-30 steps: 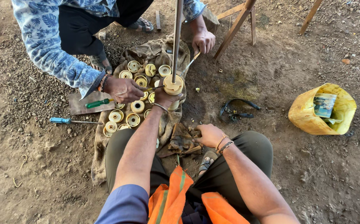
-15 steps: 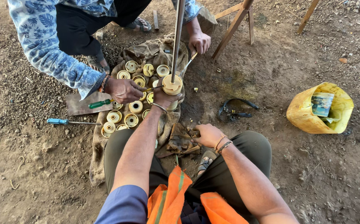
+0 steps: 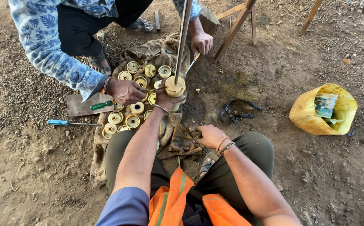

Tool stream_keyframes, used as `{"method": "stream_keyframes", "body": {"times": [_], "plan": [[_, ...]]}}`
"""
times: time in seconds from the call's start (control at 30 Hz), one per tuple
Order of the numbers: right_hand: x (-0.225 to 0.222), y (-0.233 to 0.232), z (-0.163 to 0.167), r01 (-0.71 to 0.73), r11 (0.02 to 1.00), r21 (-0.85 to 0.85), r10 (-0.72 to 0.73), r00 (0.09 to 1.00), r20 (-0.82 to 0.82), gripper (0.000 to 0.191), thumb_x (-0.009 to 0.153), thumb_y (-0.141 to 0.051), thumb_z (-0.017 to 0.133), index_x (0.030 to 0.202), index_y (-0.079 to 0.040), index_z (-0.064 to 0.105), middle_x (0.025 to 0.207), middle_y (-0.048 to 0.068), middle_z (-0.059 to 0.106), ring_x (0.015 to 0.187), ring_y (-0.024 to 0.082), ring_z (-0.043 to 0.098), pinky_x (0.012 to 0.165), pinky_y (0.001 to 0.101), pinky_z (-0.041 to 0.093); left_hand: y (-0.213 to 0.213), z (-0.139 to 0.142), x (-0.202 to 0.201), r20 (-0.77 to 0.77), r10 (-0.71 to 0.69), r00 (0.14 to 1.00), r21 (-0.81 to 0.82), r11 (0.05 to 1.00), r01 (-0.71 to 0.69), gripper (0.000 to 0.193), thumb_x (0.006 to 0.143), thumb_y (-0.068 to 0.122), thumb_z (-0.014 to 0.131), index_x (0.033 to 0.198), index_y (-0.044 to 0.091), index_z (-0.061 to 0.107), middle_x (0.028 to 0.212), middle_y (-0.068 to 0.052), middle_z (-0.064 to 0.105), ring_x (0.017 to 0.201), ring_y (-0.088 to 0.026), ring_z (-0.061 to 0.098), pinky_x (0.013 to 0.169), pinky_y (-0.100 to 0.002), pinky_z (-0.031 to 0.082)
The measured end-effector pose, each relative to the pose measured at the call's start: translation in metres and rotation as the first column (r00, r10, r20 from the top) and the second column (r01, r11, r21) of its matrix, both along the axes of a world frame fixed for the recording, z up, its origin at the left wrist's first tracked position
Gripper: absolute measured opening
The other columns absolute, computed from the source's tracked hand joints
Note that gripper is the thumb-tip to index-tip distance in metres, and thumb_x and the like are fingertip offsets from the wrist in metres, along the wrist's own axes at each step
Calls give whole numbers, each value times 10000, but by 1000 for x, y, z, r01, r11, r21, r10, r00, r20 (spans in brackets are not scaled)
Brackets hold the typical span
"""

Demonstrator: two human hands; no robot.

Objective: The person sits on the ground and assembles small yellow metal parts onto a long metal rod. They hold the rod steady while a coworker uses a hammer to tap the parts into place. The person occasionally picks up a plastic bottle to pour liquid onto the rod.

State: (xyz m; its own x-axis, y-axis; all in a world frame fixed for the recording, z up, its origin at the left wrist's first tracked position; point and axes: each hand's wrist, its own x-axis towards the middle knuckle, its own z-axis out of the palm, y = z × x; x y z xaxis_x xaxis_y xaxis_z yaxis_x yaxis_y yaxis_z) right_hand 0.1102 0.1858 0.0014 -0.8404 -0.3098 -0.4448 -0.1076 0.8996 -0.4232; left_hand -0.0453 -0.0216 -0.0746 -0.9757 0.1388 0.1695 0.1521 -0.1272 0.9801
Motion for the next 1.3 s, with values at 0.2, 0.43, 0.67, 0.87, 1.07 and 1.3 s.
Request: {"method": "stream_keyframes", "body": {"times": [0.2, 0.43, 0.67, 0.87, 1.07, 1.3], "plan": [[1, 1, -3, -2, 1000, 10, 2, 1000, -8, 501, 807, -435, 797, 1170, -98, 724, 1050, 155, 749, 1032, 348, 699, 899, 452, 558, -2, 1, 0, -68, 39, 997, -94, 994, -46, 857, 610, 87, 990, 1316, 110, 507, 1251, -30, 682, 1158, -170, 674, 1019, -327, 605], [1, 1, -3, -11, 1000, -6, 11, 1000, -8, 508, 812, -408, 795, 1204, -96, 710, 1068, 165, 746, 1042, 350, 695, 914, 449, 554, -3, 0, -1, -35, 95, 995, -225, 969, -100, 825, 596, 150, 1010, 1290, 108, 567, 1204, -32, 738, 1120, -176, 702, 1002, -303, 599], [1, 1, -3, -10, 1000, 23, 10, 1000, 5, 502, 814, -415, 789, 1202, -105, 715, 1062, 165, 747, 1049, 352, 692, 918, 451, 553, -8, 5, -4, 22, 107, 994, -218, 971, -100, 773, 600, 149, 999, 1257, 116, 592, 1147, -20, 762, 1052, -174, 724, 957, -309, 607], [1, 3, -5, -25, 1000, 12, 25, 1000, -11, 495, 815, -421, 786, 1190, -105, 723, 1063, 169, 747, 1048, 362, 689, 917, 457, 552, -12, 8, -8, -68, 134, 989, -250, 957, -147, 775, 601, 163, 994, 1252, 107, 577, 1137, -24, 752, 1038, -165, 721, 949, -314, 599], [1, 2, -1, 6, 1000, 7, -6, 1000, 21, 495, 809, -427, 789, 1178, -103, 726, 1064, 166, 751, 1031, 358, 698, 899, 452, 559, -11, 6, -10, -72, 161, 984, -276, 945, -175, 732, 606, 184, 996, 1225, 105, 614, 1126, -34, 769, 1023, -179, 739, 935, -331, 606], [1, 1, 1, -2, 1000, 20, 2, 1000, 28, 520, 809, -439, 792, 1190, -93, 714, 1059, 175, 749, 1026, 354, 701, 896, 446, 561, -11, 6, -12, 4, 153, 988, -364, 921, -141, 651, 648, 209, 1005, 1195, 124, 663, 1114, -38, 787, 1024, -165, 755, 933, -315, 625]]}}
